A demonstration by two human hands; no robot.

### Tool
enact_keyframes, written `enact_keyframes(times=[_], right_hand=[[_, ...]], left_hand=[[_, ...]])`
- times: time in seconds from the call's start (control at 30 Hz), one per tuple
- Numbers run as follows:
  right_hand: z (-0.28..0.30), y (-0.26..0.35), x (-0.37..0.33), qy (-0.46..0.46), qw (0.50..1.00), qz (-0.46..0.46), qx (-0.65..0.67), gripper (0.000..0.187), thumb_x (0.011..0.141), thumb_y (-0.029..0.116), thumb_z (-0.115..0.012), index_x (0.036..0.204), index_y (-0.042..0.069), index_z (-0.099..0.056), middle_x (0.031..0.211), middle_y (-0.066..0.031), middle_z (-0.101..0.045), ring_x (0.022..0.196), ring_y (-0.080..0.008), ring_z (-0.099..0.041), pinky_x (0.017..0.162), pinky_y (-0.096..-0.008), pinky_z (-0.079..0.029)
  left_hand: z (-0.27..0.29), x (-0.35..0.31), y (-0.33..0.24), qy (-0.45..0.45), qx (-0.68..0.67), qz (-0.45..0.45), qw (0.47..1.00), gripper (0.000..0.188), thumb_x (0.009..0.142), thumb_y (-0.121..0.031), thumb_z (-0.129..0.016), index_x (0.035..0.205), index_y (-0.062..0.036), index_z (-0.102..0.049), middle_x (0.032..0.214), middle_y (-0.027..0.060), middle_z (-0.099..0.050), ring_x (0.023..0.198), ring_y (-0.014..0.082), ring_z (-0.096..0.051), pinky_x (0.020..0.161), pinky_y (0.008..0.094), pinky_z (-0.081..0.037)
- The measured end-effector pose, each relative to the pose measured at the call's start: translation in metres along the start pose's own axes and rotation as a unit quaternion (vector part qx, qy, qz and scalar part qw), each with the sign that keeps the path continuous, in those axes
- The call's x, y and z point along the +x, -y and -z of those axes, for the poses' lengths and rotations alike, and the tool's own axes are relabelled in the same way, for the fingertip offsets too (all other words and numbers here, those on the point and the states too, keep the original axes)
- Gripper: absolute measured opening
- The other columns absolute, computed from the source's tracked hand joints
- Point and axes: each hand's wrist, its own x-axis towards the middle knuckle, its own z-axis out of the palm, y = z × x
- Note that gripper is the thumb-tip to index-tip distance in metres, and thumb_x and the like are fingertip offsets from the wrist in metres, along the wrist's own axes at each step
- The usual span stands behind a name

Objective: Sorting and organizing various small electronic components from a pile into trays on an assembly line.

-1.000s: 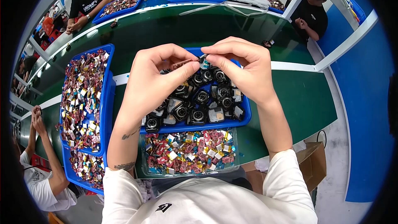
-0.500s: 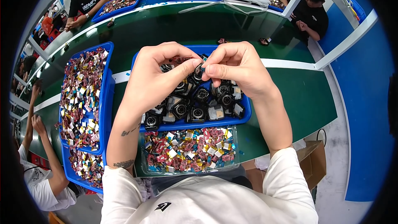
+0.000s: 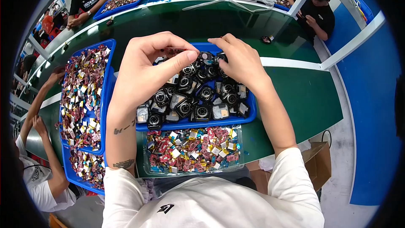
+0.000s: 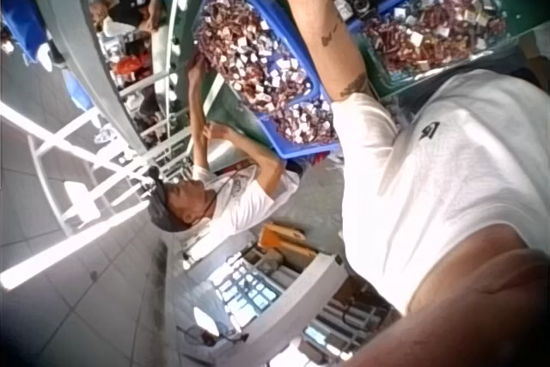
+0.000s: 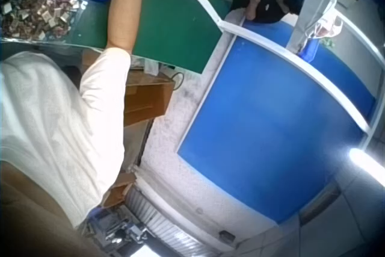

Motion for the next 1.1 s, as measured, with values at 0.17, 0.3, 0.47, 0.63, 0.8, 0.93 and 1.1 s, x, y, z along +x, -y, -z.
enact_keyframes(times=[0.17, 0.3, 0.47, 0.63, 0.8, 0.93, 1.1], right_hand=[[-0.004, 0.000, -0.001, 0.163, 0.986, 0.015, 0.003, 0.043, 0.063, 0.023, -0.080, 0.102, 0.010, -0.066, 0.103, -0.0053, -0.056, 0.105, -0.0257, -0.053, 0.086, -0.0390, -0.048], [-0.015, -0.007, -0.001, 0.162, 0.986, 0.045, 0.007, 0.040, 0.058, 0.027, -0.084, 0.091, 0.008, -0.070, 0.103, -0.0053, -0.056, 0.106, -0.0239, -0.050, 0.086, -0.0370, -0.048], [-0.013, -0.011, 0.010, 0.109, 0.989, 0.059, 0.079, 0.028, 0.064, 0.020, -0.079, 0.070, 0.004, -0.057, 0.084, -0.0045, -0.059, 0.084, -0.0236, -0.057, 0.077, -0.0351, -0.047], [0.001, -0.011, 0.013, 0.135, 0.860, -0.109, 0.480, 0.024, 0.080, 0.014, -0.070, 0.070, 0.006, -0.050, 0.086, -0.0030, -0.063, 0.075, -0.0063, -0.056, 0.064, -0.0226, -0.045], [0.018, 0.010, 0.010, 0.105, 0.793, -0.116, 0.588, 0.021, 0.078, 0.015, -0.074, 0.080, 0.002, -0.058, 0.074, -0.0019, -0.061, 0.070, -0.0053, -0.059, 0.059, -0.0199, -0.047], [0.017, 0.013, 0.009, 0.042, 0.792, -0.105, 0.599, 0.034, 0.083, 0.009, -0.066, 0.113, -0.003, -0.056, 0.095, -0.0071, -0.063, 0.075, -0.0069, -0.060, 0.069, -0.0242, -0.053], [0.021, 0.019, 0.009, 0.059, 0.795, -0.168, 0.580, 0.025, 0.086, 0.006, -0.061, 0.109, -0.002, -0.057, 0.089, -0.0078, -0.065, 0.075, -0.0067, -0.060, 0.065, -0.0209, -0.049]], left_hand=[[0.003, -0.001, -0.002, 0.007, 0.010, 0.013, 1.000, 0.008, 0.083, -0.002, -0.067, 0.089, 0.0033, -0.067, 0.083, 0.0030, -0.061, 0.074, 0.0062, -0.054, 0.064, 0.0202, -0.042], [0.001, -0.001, -0.001, 0.007, 0.022, 0.004, 1.000, 0.007, 0.083, -0.003, -0.067, 0.086, 0.0031, -0.066, 0.082, 0.0022, -0.060, 0.073, 0.0057, -0.054, 0.063, 0.0198, -0.042], [0.001, -0.002, -0.003, -0.006, 0.016, 0.027, 0.999, 0.008, 0.084, -0.004, -0.067, 0.084, 0.0027, -0.064, 0.081, 0.0012, -0.059, 0.073, 0.0053, -0.053, 0.063, 0.0196, -0.041], [0.000, -0.001, -0.003, -0.065, -0.008, 0.014, 0.998, 0.009, 0.081, -0.007, -0.069, 0.082, 0.0017, -0.067, 0.078, 0.0014, -0.063, 0.069, 0.0038, -0.055, 0.058, 0.0182, -0.042], [-0.002, 0.000, -0.002, -0.057, 0.030, -0.012, 0.998, 0.005, 0.082, -0.002, -0.065, 0.082, 0.0021, -0.065, 0.095, 0.0037, -0.061, 0.077, 0.0049, -0.054, 0.067, 0.0186, -0.041], [-0.005, 0.002, 0.003, -0.095, 0.059, -0.027, 0.993, 0.006, 0.079, -0.005, -0.068, 0.080, 0.0012, -0.068, 0.089, 0.0045, -0.064, 0.075, 0.0048, -0.057, 0.063, 0.0191, -0.044], [-0.009, 0.000, 0.004, -0.099, 0.099, -0.023, 0.990, 0.006, 0.079, -0.005, -0.068, 0.081, 0.0009, -0.067, 0.094, 0.0058, -0.063, 0.078, 0.0067, -0.057, 0.069, 0.0207, -0.045]])
